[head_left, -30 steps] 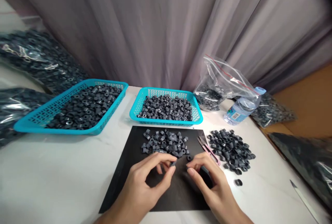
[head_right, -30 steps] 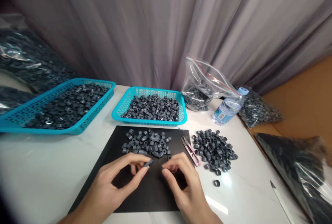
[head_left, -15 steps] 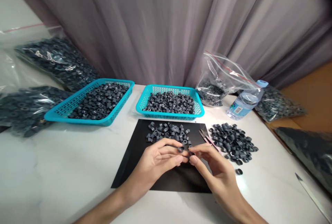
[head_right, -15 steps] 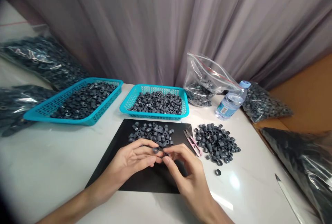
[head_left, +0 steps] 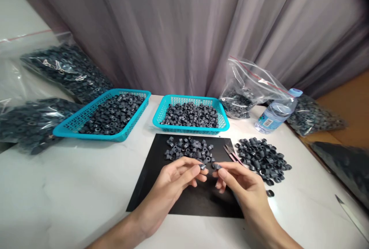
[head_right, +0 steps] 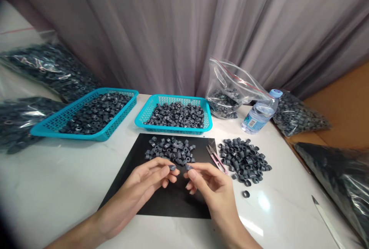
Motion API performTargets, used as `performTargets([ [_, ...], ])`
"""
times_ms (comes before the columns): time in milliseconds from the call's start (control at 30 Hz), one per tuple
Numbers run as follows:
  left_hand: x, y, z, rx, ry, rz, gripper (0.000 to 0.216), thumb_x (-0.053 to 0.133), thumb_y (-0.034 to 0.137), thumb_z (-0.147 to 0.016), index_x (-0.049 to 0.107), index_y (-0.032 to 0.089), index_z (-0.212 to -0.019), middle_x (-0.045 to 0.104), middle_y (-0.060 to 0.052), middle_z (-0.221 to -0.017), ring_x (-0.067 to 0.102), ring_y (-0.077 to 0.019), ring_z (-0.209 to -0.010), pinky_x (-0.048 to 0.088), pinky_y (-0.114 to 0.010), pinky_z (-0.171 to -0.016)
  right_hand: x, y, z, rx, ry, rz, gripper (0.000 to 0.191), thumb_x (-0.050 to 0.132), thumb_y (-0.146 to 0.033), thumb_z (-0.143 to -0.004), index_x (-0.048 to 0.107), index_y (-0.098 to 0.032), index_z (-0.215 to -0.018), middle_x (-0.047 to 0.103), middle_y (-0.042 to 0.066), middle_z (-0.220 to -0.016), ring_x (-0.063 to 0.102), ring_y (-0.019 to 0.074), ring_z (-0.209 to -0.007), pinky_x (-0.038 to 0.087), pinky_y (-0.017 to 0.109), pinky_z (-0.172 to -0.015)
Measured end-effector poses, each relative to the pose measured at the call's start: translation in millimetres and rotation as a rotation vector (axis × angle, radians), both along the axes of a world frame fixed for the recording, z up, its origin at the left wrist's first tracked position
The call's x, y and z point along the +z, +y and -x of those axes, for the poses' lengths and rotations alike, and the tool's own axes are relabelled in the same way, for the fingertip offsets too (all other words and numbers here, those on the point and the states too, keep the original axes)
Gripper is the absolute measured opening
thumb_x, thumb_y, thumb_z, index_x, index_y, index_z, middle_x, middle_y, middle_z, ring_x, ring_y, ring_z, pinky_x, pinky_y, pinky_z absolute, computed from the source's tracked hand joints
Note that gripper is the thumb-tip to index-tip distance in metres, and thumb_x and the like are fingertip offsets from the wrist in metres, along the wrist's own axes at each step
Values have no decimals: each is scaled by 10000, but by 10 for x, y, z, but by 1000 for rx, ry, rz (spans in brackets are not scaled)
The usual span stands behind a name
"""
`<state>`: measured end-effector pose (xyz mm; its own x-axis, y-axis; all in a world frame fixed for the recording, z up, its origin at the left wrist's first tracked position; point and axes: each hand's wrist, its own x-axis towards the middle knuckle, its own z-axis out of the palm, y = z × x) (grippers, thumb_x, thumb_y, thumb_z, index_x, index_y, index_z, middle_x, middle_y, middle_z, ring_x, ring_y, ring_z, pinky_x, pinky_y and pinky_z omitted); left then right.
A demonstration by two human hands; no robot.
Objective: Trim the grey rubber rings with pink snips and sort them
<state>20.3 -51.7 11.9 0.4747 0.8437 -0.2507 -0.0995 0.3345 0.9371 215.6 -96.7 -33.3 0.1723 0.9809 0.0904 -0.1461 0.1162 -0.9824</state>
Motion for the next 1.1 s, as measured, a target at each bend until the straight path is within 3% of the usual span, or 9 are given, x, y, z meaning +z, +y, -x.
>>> performTargets([
  [133, -28, -34, -25, 26, -149, 209, 205, 764, 348, -908, 715, 181, -1016, 773, -54, -1001, 695, -150, -973, 498, -255, -911, 18, -11, 18, -4, 41, 57, 232, 787, -442, -854, 797, -215, -901, 752, 46, -748, 660, 159, -596, 578, 274, -550],
  [300, -53, -65, -32, 53, -207, 325, 205, 812, 313, -869, 718, 167, -980, 793, -66, -998, 730, -147, -965, 525, -243, -903, 22, -23, 23, -6, 64, 74, 253, 815, -459, -819, 783, -208, -816, 718, 31, -668, 623, 146, -571, 544, 259, -547],
  [667, -59, -66, -70, 33, -163, 353, 288, 806, 358, -868, 746, 180, -1087, 805, -69, -993, 752, -170, -990, 532, -256, -917, -37, -10, 15, 2, 114, 100, 287, 805, -475, -827, 755, -199, -767, 680, 18, -638, 594, 132, -563, 507, 231, -516],
  [800, -82, -79, -75, -17, -131, 280, 256, 750, 368, -915, 765, 185, -1093, 802, -82, -1056, 736, -202, -1073, 515, -287, -978, 39, -35, -1, -12, -85, -13, 193, 772, -425, -875, 795, -233, -872, 715, 32, -756, 616, 139, -603, 526, 238, -519],
  [900, -90, -90, -81, -33, -140, 247, 226, 711, 328, -945, 774, 202, -1122, 789, -80, -1142, 713, -205, -1137, 509, -281, -996, 85, -61, -17, -47, -313, -174, 86, 748, -325, -912, 809, -284, -956, 743, 46, -909, 672, 170, -771, 555, 247, -602],
  [1100, -94, -86, -97, -20, -184, 243, 208, 649, 227, -969, 784, 181, -1120, 796, -95, -1111, 716, -211, -1127, 513, -293, -1004, 66, -78, -46, -91, -542, -328, 169, 710, -203, -939, 775, -304, -1058, 723, 35, -945, 667, 170, -813, 562, 263, -642],
])
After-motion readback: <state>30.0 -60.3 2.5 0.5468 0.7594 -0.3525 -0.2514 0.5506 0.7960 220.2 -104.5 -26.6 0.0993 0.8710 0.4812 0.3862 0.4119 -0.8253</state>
